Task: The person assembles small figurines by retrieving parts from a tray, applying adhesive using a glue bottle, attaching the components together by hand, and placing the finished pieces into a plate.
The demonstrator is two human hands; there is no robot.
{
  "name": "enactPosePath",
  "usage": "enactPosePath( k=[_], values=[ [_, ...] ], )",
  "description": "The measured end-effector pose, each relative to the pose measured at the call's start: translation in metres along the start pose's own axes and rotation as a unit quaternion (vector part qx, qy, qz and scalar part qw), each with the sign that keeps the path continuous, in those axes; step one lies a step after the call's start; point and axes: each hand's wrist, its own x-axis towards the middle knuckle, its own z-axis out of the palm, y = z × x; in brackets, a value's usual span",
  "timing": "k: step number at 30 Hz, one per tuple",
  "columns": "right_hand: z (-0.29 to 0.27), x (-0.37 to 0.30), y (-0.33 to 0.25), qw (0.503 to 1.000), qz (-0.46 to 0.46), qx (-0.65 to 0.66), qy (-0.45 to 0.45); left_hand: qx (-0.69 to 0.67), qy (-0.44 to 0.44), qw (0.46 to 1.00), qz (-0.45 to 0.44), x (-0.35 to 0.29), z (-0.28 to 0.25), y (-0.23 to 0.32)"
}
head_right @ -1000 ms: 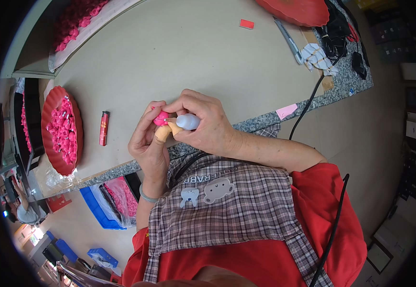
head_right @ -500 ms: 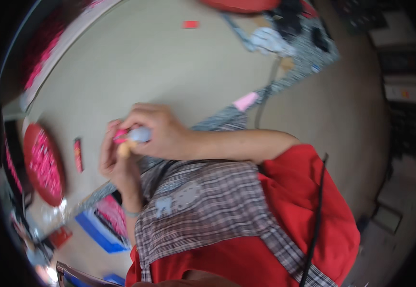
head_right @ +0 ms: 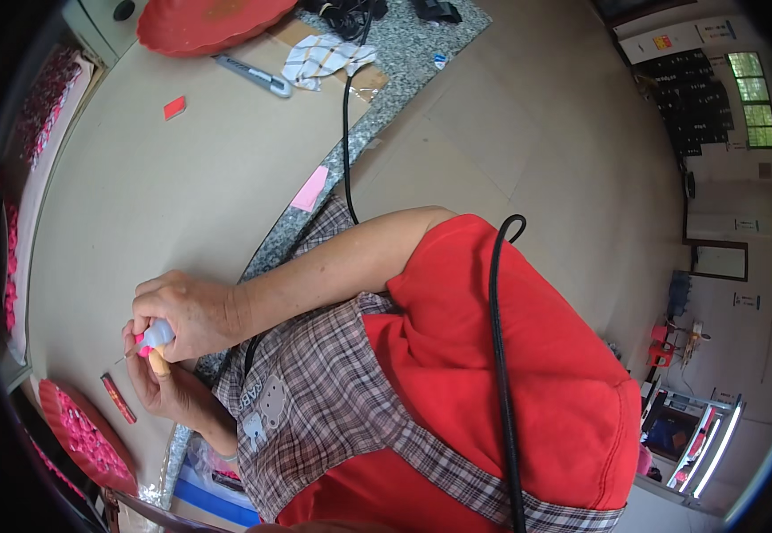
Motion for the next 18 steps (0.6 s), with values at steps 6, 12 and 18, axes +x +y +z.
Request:
enactPosePath(
  k=[6, 12, 18],
  values=[
    [-0.0009, -0.0012, 0.0029, 1.0, -0.002, 0.005, 0.002, 0.015, -0.003, 1.0, -0.003, -0.0005, 0.0036, -0.0005],
    [0.0, 0.0029, 0.0022, 1.0, -0.002, 0.002, 0.0, 0.015, -0.012, 1.0, 0.005, 0.0042, 0.0003, 0.0008],
    [-0.0044, 0.006, -0.0045, 1.0, 0.003, -0.009, -0.007, -0.022, -0.013, 0.999, -0.03, 0.0046, -0.0007, 0.0034]
  ],
)
